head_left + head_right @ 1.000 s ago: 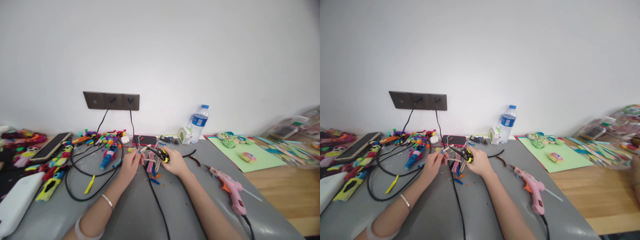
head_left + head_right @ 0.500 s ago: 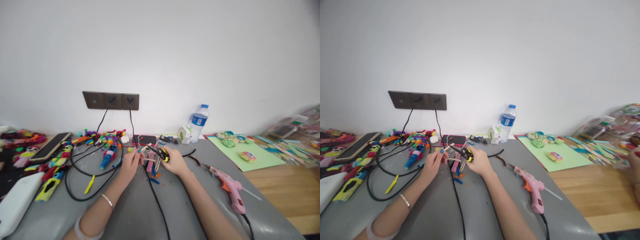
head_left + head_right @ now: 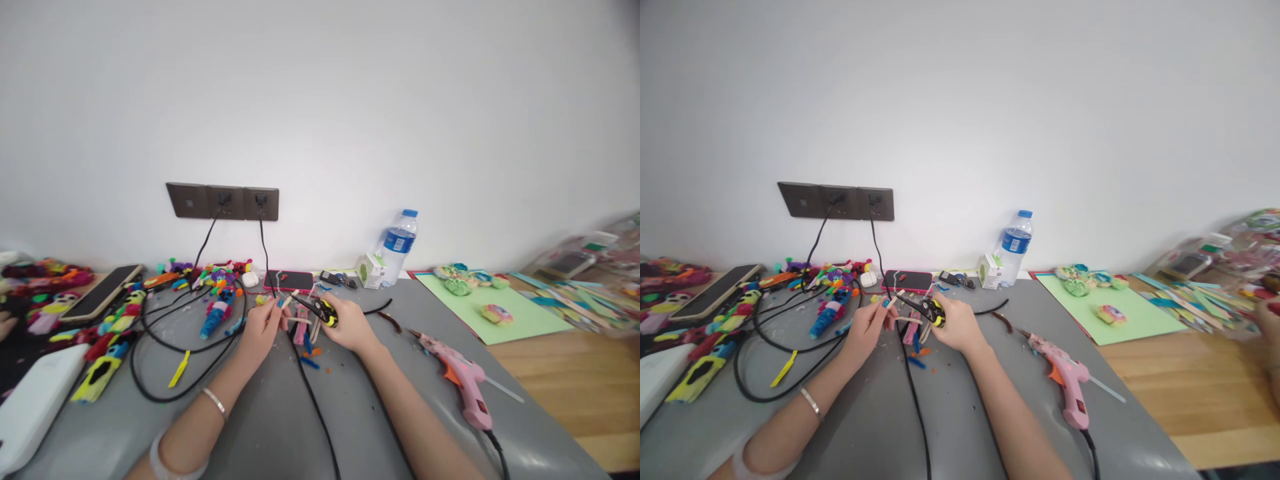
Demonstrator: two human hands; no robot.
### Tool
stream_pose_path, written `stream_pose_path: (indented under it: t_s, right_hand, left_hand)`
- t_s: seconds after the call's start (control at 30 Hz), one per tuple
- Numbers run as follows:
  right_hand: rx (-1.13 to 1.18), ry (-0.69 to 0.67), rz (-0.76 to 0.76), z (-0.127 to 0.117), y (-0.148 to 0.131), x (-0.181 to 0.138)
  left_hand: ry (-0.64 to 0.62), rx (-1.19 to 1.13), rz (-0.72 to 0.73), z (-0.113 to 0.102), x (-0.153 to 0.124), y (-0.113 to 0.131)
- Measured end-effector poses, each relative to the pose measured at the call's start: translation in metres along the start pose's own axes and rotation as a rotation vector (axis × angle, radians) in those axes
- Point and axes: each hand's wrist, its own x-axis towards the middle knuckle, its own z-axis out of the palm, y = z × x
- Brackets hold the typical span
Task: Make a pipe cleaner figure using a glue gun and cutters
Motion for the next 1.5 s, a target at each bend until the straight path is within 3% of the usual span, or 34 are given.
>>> stream_pose_path:
  t_s: [0.3, 0.87, 1.13, 1.5]
  right_hand:
    - [0.051, 0.071, 0.024, 0.0003, 0.002, -0.0001]
    - [0.039, 0.041, 0.024, 0.0005, 0.001, -0.0002]
    - [0.011, 0.029, 0.012, 0.0002, 0.0013, 0.0004]
    - [-0.012, 0.0, 0.008, 0.0001, -0.0001, -0.0007]
  left_hand:
    - [-0.002, 0.014, 0.007, 0.0003, 0.0, 0.0007]
    - [-0.016, 0.016, 0.027, 0.0, -0.0009, -0.0017]
    - [0.07, -0.096, 0.031, 0.001, -0.0013, 0.0002]
    - [-0.025, 0.001, 0.008, -0.0015, -0.0029, 0.0026]
